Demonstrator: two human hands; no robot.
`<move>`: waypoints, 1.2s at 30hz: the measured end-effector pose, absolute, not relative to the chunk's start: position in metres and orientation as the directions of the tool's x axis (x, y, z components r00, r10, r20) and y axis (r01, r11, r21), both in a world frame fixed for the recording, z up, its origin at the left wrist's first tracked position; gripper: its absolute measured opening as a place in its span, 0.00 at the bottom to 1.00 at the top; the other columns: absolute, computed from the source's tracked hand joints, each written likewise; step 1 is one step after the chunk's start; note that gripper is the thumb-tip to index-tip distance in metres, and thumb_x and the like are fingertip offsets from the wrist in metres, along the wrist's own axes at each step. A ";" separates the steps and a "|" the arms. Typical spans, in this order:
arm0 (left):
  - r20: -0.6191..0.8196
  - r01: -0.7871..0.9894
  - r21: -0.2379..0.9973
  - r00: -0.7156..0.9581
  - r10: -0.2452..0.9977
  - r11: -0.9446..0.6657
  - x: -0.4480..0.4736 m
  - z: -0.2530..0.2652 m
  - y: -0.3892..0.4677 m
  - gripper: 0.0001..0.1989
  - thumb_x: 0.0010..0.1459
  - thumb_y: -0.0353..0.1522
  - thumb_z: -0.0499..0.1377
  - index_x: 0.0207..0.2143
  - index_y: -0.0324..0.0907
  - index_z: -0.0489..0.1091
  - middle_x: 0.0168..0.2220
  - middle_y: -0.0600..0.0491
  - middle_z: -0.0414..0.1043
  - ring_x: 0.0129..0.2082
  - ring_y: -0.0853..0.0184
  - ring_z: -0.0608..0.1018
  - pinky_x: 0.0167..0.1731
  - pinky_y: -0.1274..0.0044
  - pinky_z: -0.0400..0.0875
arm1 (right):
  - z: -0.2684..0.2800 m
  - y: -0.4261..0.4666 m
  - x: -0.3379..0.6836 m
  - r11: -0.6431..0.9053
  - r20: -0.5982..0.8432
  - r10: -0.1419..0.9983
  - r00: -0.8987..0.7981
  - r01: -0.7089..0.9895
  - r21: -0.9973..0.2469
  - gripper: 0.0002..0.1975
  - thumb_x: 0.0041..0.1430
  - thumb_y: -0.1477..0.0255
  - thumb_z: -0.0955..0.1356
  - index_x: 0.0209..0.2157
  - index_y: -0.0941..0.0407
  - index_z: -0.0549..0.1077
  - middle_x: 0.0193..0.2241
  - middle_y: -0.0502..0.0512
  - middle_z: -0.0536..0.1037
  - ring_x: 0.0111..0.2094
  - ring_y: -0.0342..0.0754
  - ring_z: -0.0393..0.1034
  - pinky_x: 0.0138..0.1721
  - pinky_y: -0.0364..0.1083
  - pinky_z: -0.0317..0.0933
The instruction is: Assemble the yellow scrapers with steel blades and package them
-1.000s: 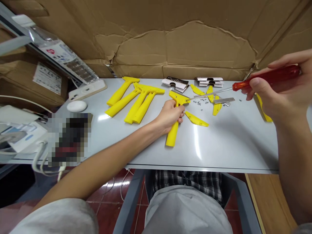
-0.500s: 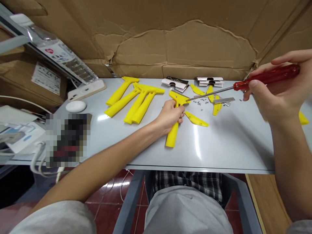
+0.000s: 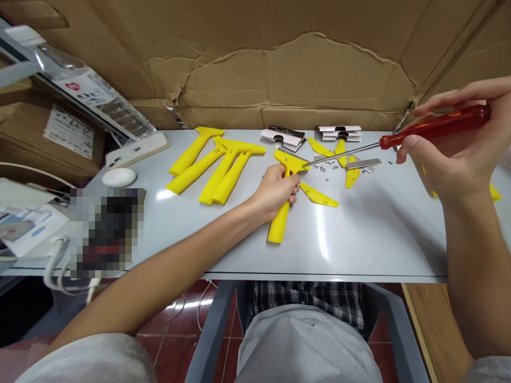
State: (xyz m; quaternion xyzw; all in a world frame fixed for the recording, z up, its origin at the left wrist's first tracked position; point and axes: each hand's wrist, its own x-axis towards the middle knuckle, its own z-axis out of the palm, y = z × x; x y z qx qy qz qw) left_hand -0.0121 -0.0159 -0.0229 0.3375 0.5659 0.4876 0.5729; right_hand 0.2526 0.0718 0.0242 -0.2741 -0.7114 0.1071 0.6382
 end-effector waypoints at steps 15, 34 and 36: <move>-0.325 -0.175 0.936 -0.094 0.941 0.306 -0.012 -0.017 -0.016 0.13 0.58 0.18 0.59 0.29 0.41 0.61 0.24 0.58 0.58 0.20 0.76 0.63 0.16 0.82 0.53 | 0.025 0.075 0.272 0.824 0.930 0.355 0.100 0.437 -0.361 0.22 0.47 0.54 0.79 0.35 0.55 0.76 0.33 0.48 0.71 0.33 0.39 0.70 0.30 0.43 0.65; -0.305 -0.139 0.946 -0.070 0.950 0.293 -0.013 -0.021 -0.017 0.11 0.59 0.19 0.60 0.30 0.41 0.63 0.27 0.56 0.61 0.22 0.76 0.63 0.16 0.82 0.54 | 0.031 0.056 0.252 0.839 0.872 0.489 -0.034 0.291 -0.459 0.20 0.53 0.58 0.77 0.34 0.57 0.70 0.28 0.44 0.66 0.24 0.37 0.73 0.19 0.37 0.63; -0.304 -0.143 0.946 -0.069 0.950 0.292 -0.014 -0.021 -0.017 0.12 0.59 0.19 0.61 0.30 0.41 0.63 0.27 0.56 0.61 0.22 0.76 0.64 0.16 0.82 0.54 | 0.033 0.054 0.251 0.830 0.872 0.487 -0.044 0.335 -0.447 0.20 0.54 0.57 0.77 0.33 0.57 0.69 0.27 0.44 0.66 0.24 0.37 0.73 0.18 0.36 0.61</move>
